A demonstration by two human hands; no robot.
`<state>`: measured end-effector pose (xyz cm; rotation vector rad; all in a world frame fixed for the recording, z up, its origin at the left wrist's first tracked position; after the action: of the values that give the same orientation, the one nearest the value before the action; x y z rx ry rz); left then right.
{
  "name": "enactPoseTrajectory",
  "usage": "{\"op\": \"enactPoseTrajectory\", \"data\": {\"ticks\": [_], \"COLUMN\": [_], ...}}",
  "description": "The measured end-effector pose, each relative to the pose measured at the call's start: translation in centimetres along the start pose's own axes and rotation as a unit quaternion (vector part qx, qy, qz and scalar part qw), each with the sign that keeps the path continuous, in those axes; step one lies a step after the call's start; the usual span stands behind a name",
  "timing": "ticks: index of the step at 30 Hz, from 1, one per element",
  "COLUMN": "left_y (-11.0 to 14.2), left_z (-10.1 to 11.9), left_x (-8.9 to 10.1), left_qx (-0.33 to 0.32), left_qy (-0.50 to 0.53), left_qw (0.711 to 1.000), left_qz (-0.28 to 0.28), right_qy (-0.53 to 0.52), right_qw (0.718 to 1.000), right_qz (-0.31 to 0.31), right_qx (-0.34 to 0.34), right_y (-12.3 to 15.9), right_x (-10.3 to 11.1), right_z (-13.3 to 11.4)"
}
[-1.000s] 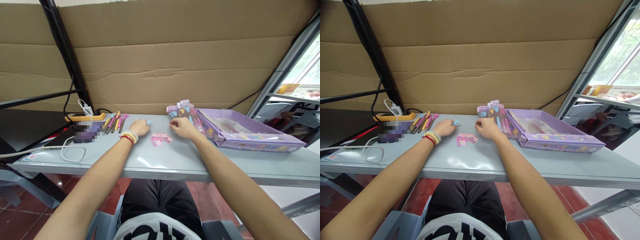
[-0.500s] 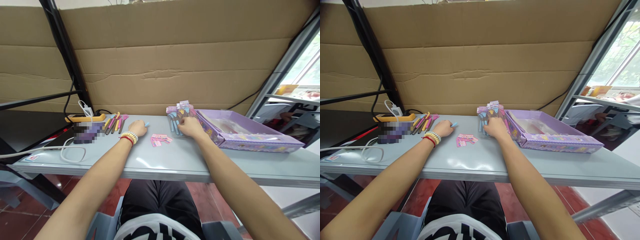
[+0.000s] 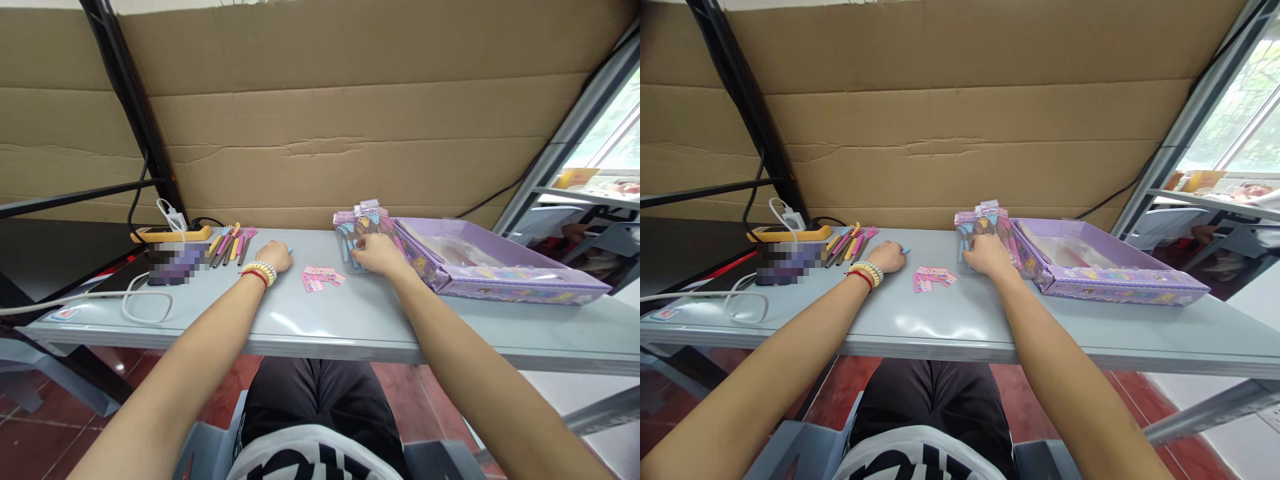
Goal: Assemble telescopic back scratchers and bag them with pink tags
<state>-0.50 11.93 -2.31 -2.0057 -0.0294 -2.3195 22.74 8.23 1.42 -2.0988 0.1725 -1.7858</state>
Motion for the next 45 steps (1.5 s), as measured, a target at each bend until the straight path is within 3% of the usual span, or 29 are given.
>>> {"op": "enactPoseTrajectory", "data": {"ticks": [2,5,10,13,16,21,27,45], "left_y": [-0.3,-1.1,-2.3,-2.3,-1.8,-2.1,-2.3,-2.7], "left_z": [-0.3,-2.1,-8.9,-12.4,-14.3,-15.2,-15.8,-15.4], "left_x": [0.6,2.9,6.0,5.9,5.1,3.9,3.8,3.6], "left_qx": [0.001,0.026,0.143,0.227,0.295,0.325,0.34,0.279], "left_qy": [0.01,0.062,0.125,0.128,0.13,0.126,0.115,0.112], "left_qw": [1.0,0.995,0.965,0.95,0.934,0.927,0.92,0.948], "left_qz": [0.014,0.078,0.18,0.173,0.155,0.137,0.157,0.104], "right_qy": [-0.002,-0.008,-0.011,-0.017,-0.021,-0.024,-0.03,-0.042], "right_qw": [1.0,1.0,1.0,1.0,1.0,1.0,0.999,0.999], "right_qz": [0.003,0.004,0.006,0.006,0.006,0.007,0.002,-0.002], "right_qx": [0.0,-0.002,0.004,0.009,0.011,0.01,0.016,0.033], "right_y": [0.0,0.1,0.1,0.1,0.1,0.1,0.2,0.2], "right_x": [0.1,0.2,0.4,0.4,0.3,0.3,0.3,0.0], "right_z": [0.0,-0.1,-0.2,-0.3,-0.3,-0.3,-0.5,-0.7]}}
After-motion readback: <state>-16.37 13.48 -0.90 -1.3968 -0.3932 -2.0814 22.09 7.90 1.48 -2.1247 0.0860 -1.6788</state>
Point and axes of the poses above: each hand's wrist, its own y-axis away from the middle knuckle, its own x-axis out of the back of the hand, z = x × y, the point moved 9 cm from there along -y, towards the middle knuckle, and after that the axes turned 9 degrees about x, right-handed, at the moved point
